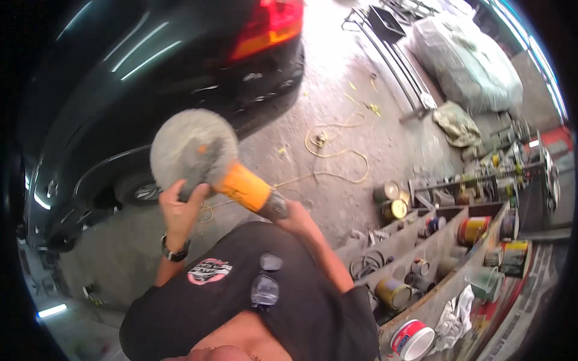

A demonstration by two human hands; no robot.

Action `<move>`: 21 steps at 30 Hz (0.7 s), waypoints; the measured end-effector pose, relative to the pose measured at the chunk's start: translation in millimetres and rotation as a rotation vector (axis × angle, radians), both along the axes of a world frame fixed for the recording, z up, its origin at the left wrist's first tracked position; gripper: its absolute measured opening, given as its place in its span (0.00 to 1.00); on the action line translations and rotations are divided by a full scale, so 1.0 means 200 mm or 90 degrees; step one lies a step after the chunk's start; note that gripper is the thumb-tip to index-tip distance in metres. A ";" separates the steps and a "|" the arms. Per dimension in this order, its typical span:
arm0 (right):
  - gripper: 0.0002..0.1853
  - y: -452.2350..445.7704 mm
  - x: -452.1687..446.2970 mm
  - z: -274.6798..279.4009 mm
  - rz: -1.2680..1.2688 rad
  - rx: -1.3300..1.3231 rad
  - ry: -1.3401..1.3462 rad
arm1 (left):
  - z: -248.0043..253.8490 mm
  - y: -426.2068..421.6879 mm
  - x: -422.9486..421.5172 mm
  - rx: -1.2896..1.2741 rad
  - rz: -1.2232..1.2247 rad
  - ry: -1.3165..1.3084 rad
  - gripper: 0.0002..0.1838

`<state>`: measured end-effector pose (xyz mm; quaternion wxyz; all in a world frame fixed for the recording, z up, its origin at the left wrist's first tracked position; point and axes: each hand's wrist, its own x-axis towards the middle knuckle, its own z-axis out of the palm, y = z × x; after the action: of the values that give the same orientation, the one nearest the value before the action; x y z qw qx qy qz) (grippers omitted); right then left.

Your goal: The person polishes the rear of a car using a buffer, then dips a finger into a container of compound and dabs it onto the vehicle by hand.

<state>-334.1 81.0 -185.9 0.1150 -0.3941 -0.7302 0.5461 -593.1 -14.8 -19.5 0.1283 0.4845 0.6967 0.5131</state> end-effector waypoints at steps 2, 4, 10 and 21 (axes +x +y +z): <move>0.23 0.11 0.01 0.08 0.072 -0.010 -0.025 | -0.09 -0.04 -0.01 -0.054 0.042 -0.017 0.14; 0.23 0.23 0.00 0.09 0.165 0.008 -0.055 | -0.19 -0.10 -0.02 -0.127 0.112 -0.093 0.13; 0.23 0.57 -0.01 0.12 0.419 0.032 -0.093 | -0.28 -0.19 0.18 -0.135 0.329 -0.298 0.14; 0.25 1.08 0.17 0.96 0.440 0.367 -0.317 | -0.37 0.08 0.50 0.164 0.276 -0.348 0.19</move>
<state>-300.0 296.2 5.6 -0.1459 -0.1998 -0.9439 0.2187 -492.4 0.8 -94.3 0.1359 0.1831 0.6529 0.7223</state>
